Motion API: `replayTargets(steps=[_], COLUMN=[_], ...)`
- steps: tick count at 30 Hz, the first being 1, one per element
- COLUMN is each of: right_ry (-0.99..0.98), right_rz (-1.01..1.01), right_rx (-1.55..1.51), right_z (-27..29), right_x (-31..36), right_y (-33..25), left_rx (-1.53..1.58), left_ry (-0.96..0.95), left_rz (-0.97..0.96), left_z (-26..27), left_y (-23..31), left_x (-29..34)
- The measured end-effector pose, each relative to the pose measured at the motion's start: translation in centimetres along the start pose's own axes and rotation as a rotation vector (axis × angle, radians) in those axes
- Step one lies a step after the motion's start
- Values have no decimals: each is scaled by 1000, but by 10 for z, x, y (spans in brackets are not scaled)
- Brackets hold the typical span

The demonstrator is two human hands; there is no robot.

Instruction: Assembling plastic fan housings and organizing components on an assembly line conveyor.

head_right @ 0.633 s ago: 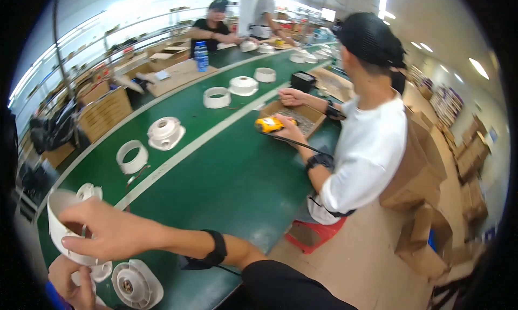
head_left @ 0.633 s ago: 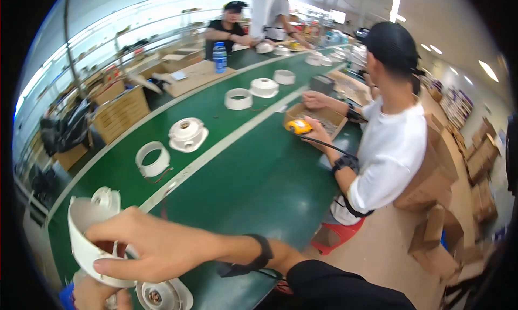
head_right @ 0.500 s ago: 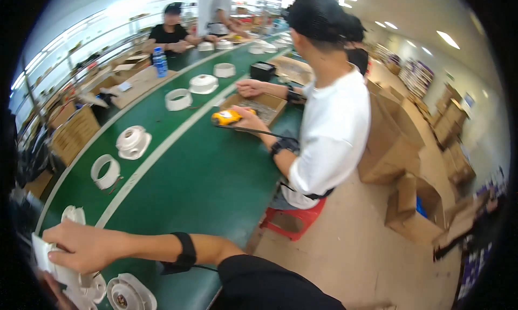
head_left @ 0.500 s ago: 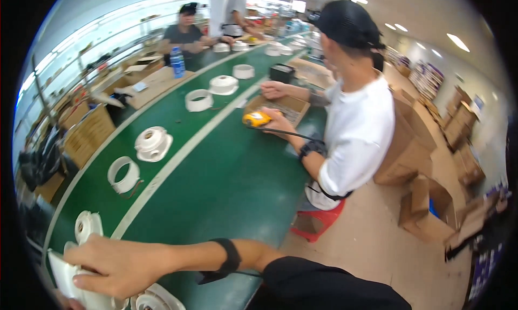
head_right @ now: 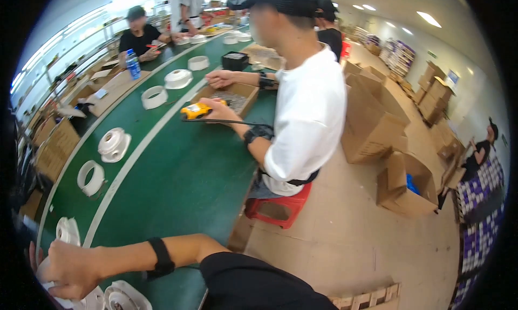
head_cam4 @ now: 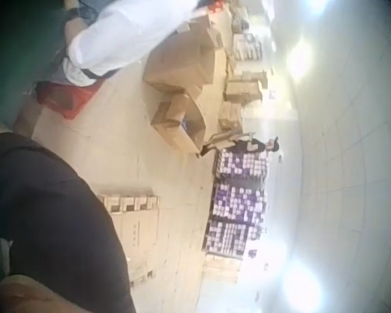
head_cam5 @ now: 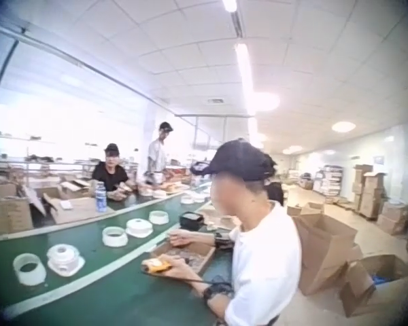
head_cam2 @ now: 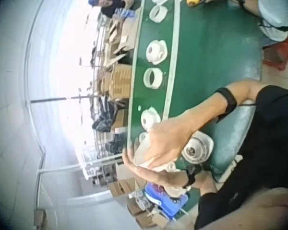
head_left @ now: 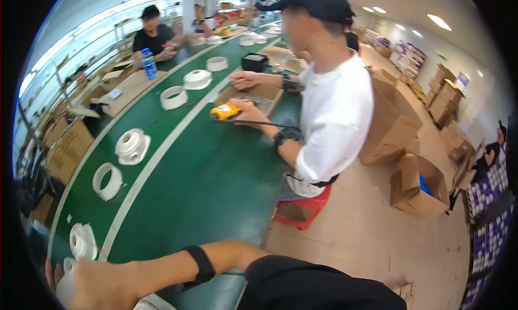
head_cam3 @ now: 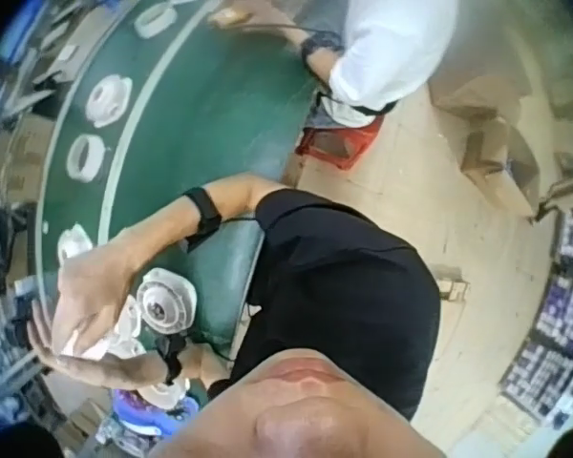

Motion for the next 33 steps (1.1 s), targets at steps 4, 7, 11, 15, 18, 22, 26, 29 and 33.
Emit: replayTargets(steps=[4, 7, 11, 15, 18, 22, 26, 29, 33], right_ry=[122, 149, 362, 337, 188, 179, 200, 151, 302], right_rz=[180, 139, 46, 45, 30, -87, -51, -257, -128], right_rx=[-39, -55, -250, -318, -356, -331, -272, -12, 26], right_z=[8, 35, 51, 41, 47, 48, 43, 26, 33], right_x=[-12, -7, 2, -6, -2, -3, -7, -7, 6], right_y=[-7, 4, 17, 10, 11, 12, 13, 6, 14], left_rx=[-140, -225, 111, 248, 123, 225, -51, -490, -490], left_ry=[-56, 90, -202, -341, -262, -189, 26, 72, 71], left_rz=[25, -65, 123, 316, 250, 126, 0, -267, -414], left_z=[11, -54, -79, -75, -74, -68, -74, -84, -81], left_y=[83, 101, 97, 103, 114, 111, 112, 109, 100], left_x=[58, 61, 61, 65, 69, 73, 73, 74, 69])
Point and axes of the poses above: each hand's wrist, its own x-axis away from the middle knuckle, its own z-axis out of the back of the hand, y = z × x, the point moved 1 cm from there along -x, towards the middle knuckle, and after that the axes turned 8 degrees about z, right-handed, at the moved point
